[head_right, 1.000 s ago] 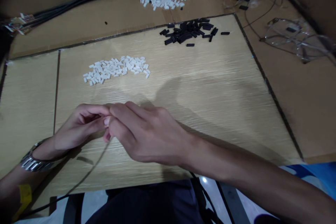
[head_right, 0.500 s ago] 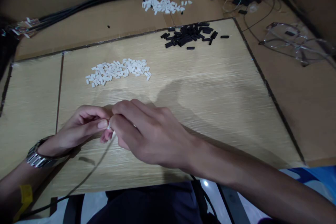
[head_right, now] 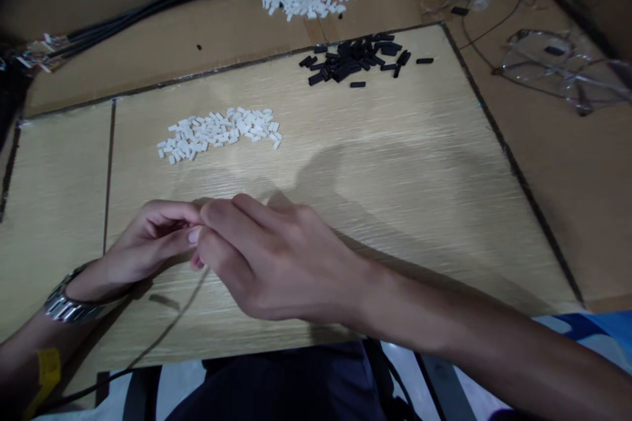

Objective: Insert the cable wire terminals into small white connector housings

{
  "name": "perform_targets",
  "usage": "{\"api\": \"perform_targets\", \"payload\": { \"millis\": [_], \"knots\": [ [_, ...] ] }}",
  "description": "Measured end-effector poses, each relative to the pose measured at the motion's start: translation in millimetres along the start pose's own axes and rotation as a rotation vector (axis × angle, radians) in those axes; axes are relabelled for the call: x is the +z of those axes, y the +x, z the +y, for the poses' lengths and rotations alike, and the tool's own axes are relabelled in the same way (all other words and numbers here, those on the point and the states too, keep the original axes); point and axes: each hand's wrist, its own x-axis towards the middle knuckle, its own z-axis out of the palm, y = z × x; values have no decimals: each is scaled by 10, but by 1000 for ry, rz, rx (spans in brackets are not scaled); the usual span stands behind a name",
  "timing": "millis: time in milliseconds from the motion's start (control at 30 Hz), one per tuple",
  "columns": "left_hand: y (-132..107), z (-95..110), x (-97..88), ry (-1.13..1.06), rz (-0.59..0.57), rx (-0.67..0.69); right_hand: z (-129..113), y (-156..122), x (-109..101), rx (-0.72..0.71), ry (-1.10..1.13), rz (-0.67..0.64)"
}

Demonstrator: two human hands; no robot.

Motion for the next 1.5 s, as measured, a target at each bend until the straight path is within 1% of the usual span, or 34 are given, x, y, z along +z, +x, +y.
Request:
{"api": "perform_targets", "payload": {
  "millis": [100, 167, 233, 367, 467, 567, 767, 867, 1167, 1400, 1500],
  "knots": [
    [-2, -3, -9, -20, -14, -12, 10, 0, 12, 17, 4, -14],
    [-7, -16, -14, -37, -20, -26, 26, 1, 27, 31, 16, -1],
    [-9, -32, -13, -77, -4, -20, 38, 0, 46, 74, 58, 33],
    [2, -46, 10, -147, 38, 22, 14, -15, 98, 208, 173, 103],
    [12, -34, 24, -114, 40, 42, -32, -36, 146, 281, 249, 149],
    [11, -34, 22, -78, 42, 51, -61, -57, 183, 307, 305, 198],
    [6, -71, 10, -64, 32, 63, -55, -75, 182, 324, 377, 203],
    [8, -76, 10, -81, 16, 69, -47, -72, 172, 299, 388, 200],
    [6, -67, -8, -145, -52, 48, -40, -34, 154, 207, 268, 177],
    [0, -68, 2, -99, -21, 45, -35, -23, 155, 208, 248, 138],
    [4, -72, 0, -98, -13, 44, -19, -20, 157, 212, 243, 143]
  ]
}}
